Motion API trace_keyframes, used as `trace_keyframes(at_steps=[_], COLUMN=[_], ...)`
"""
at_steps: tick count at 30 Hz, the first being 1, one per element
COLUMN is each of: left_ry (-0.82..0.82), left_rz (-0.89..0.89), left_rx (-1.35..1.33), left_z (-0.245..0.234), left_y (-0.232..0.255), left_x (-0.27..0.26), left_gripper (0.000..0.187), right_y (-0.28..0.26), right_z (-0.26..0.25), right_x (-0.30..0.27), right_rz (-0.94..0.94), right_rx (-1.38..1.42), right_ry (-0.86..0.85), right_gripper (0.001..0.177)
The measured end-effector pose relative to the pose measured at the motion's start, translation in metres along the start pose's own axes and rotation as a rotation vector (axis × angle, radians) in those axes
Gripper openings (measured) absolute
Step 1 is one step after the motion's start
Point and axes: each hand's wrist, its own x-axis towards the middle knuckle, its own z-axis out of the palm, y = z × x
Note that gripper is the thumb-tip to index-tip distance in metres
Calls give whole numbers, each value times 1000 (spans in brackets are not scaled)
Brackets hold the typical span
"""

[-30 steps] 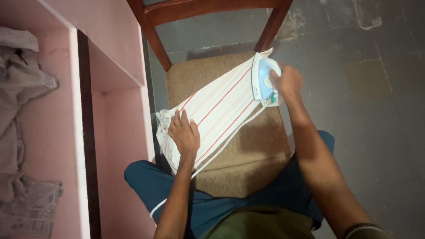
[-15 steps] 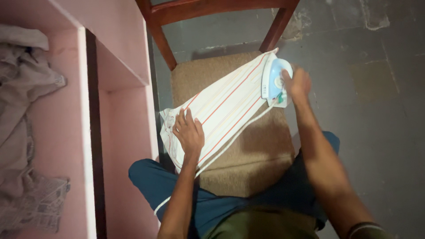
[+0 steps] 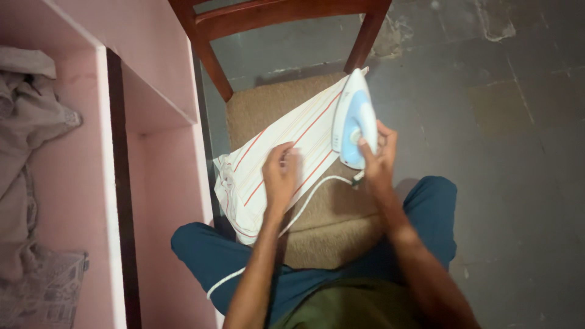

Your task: The person irons a white shirt with red stripes on a chair. They smooth the fabric with one hand while moving the iron with the other, then flip the shirt to iron the other side.

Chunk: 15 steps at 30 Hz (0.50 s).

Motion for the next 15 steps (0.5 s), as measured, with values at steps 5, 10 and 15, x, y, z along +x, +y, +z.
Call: trace_keyframes(at_steps=[5,10,15], left_ry=[-115,-86,-33], left_rz=[-22,-136,-325], left_rx=[61,147,-184], left_z=[27,25,1], left_y=[64,66,23], left_x=[-2,-3,-11], left_gripper=[38,52,44], right_y=[4,27,25], right_z=[45,71,84], right_x=[-39,-72,-77], right_rz=[-10,-105,-388], right_rx=[70,-154,-400], right_ry=[-34,-167,-272], right_gripper=[50,49,52])
